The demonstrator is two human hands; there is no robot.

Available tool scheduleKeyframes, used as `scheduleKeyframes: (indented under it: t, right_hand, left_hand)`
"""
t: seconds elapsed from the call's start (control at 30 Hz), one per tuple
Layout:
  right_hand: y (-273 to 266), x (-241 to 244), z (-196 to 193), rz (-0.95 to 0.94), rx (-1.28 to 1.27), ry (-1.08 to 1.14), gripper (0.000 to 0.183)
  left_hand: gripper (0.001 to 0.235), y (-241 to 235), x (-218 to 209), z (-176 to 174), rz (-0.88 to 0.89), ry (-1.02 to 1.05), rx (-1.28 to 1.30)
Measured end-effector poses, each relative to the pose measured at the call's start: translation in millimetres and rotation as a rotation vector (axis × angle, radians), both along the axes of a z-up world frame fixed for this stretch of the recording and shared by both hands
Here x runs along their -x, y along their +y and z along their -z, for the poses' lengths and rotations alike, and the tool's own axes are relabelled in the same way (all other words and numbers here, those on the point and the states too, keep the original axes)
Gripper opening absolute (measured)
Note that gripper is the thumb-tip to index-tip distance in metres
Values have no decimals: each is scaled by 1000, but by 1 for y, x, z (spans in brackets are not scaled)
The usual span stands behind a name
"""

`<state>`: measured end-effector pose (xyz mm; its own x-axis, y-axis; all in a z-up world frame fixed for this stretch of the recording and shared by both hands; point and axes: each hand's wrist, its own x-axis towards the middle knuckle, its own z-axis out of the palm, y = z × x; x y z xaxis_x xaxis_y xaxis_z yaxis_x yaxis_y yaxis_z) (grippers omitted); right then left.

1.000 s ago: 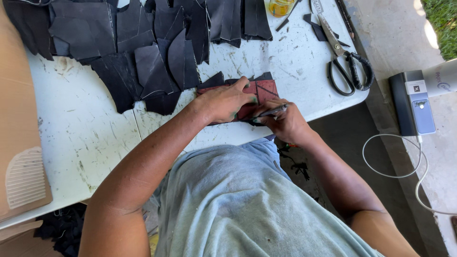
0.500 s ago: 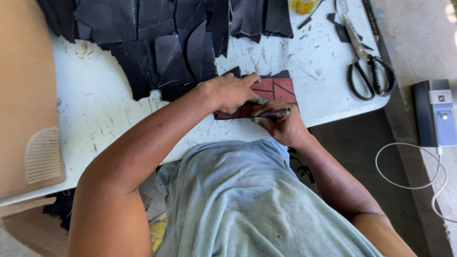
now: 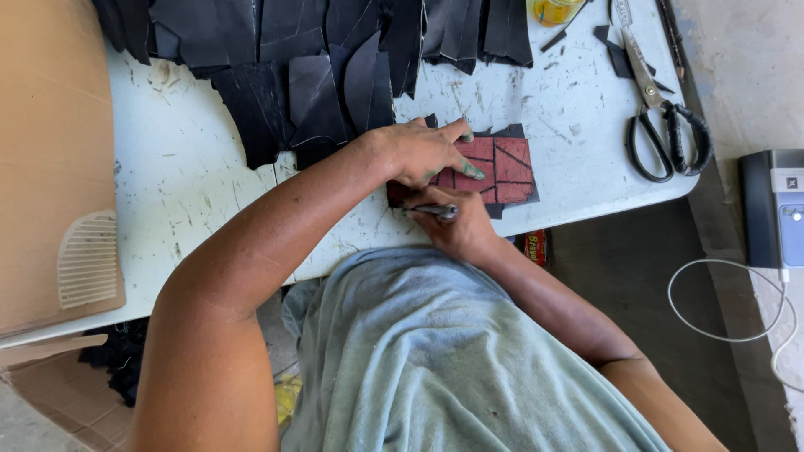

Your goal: The person uses a pencil to mark lines on a red patterned template placed over black material pieces. They repeatedly pick up black pieces, align them with the template, mark them, and set them aside on a white table.

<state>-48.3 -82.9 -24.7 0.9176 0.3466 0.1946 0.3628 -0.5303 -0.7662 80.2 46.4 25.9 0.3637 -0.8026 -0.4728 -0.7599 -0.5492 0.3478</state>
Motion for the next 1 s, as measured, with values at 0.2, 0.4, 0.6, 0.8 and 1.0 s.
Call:
scheduleKeyframes:
  t: [0.2, 0.4, 0.6, 0.8, 1.0]
  right_hand:
    - [3, -1, -11, -16, 6, -38, 20]
    - [7, -4, -6, -11, 62, -56, 20]
    - [-21, 1, -40, -57, 35, -38, 19]
    - [-81, -27, -75, 166, -475, -1, 13]
    - [-17, -65, -72, -121, 17, 120, 11]
  left_hand:
    - [81, 3, -2, -1, 78, -53, 91]
    - [82, 4, -1, -6, 43, -41, 29]
    - [70, 3, 9, -2, 54, -46, 74]
    - [41, -8, 46, 41, -130, -113, 149]
    - [81, -23, 92, 68, -217, -234, 314]
